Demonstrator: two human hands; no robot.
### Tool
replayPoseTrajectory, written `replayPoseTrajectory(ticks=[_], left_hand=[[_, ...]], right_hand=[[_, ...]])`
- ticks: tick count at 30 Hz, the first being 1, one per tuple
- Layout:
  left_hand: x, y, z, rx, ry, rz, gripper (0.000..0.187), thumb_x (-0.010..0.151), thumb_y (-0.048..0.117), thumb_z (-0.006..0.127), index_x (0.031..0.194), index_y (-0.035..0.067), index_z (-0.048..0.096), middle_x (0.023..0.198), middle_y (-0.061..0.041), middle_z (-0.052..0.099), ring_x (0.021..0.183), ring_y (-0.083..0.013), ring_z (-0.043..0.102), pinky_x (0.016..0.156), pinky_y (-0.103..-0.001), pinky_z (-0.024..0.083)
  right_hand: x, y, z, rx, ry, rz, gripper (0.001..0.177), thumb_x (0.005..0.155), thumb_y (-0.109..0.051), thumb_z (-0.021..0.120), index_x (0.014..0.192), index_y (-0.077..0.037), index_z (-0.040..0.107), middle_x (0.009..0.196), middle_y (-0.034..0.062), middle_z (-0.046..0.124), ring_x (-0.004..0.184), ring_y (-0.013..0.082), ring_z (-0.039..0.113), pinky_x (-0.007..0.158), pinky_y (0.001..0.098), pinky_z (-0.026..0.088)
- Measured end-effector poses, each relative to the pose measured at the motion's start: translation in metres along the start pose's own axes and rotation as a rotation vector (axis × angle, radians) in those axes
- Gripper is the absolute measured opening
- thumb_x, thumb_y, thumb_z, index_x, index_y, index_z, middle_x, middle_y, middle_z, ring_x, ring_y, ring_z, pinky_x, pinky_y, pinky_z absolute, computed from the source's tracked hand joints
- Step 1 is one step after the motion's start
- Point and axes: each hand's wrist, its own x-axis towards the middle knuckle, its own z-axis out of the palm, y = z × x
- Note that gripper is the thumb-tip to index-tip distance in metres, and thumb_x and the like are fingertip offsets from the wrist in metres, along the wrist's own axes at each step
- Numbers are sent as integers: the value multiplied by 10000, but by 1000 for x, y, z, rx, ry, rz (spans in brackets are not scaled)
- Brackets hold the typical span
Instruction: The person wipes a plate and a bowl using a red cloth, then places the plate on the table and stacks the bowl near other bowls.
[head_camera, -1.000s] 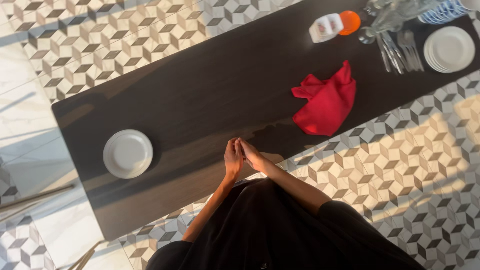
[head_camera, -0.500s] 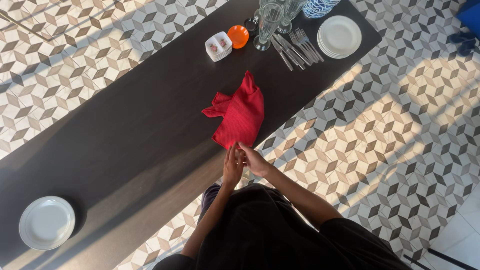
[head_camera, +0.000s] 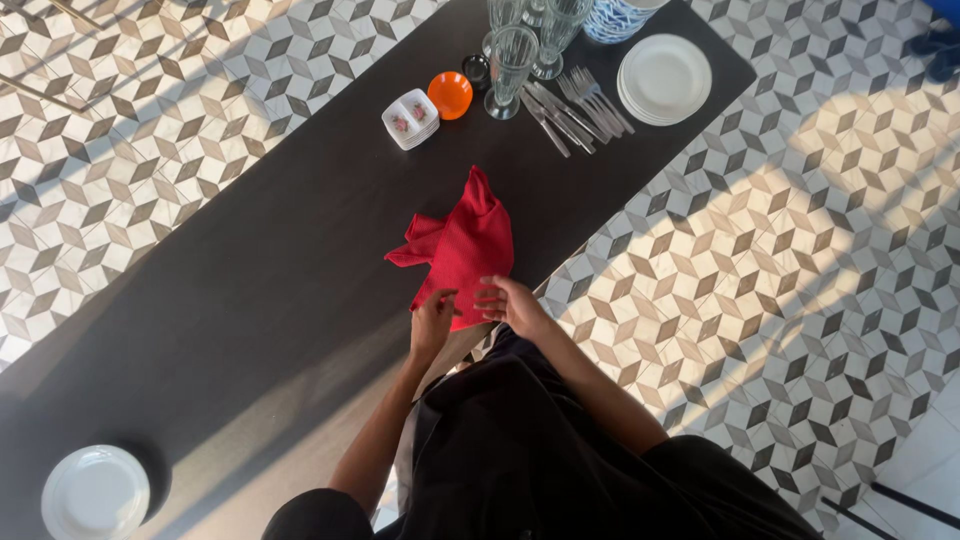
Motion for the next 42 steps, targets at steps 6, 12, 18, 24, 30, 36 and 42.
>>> replayPoseTrajectory(ticks=[6,12,18,24,30,36,42], left_hand=[[56,36,29,-191,9,115,286,1031,229,557,1215,63,700,823,-111,786,789,-161,775,716,-300,594],[122,86,112,-416,-262,54,334,1047,231,517,1257,24,676,937,-110,787,850,-165,771,777,-305,625],[248,268,198,-498,-203,211,342,1057,244,517,1285,39,671,916,-105,787,820,-156,764,760,-292,616],[345,411,256,-386,11,389,288,1004,222,598,1236,68,671,880,-105,780,745,-202,766,697,-340,601],[431,462,234,81,425,490,321,945,172,677,1260,111,657,1143,-158,701,1053,-359,669,853,-470,558],[473,463,242,234,426,371,612,853,180,740,1414,108,508,1282,-181,579,1184,-391,591,910,-489,555],[501,457,263,314,316,194,765,836,195,764,1480,18,391,1316,-210,530,1171,-414,580,915,-484,555]], right_hand=[[13,-87,-56,79,167,-84,377,1041,-358,467,1264,-98,624,1110,99,723,1044,243,710,905,417,563],[20,-229,-157,41,339,-215,365,1008,-370,532,1288,-140,573,1105,80,692,1033,248,705,913,429,535],[47,-417,-232,-167,527,-400,485,1002,-398,531,1410,-155,431,1058,92,671,955,256,697,793,417,541],[86,-548,-242,-395,541,-494,622,984,-424,596,1469,-132,337,1025,112,653,822,224,715,655,354,553],[117,-588,-230,-655,616,-495,686,945,-338,679,1486,-104,328,883,98,690,633,160,705,518,295,508],[130,-585,-240,-731,598,-614,612,951,-206,627,1490,-72,368,681,132,655,422,206,634,401,311,502],[140,-595,-245,-675,515,-546,497,952,-144,584,1420,-49,448,699,107,650,421,187,597,351,335,479]])
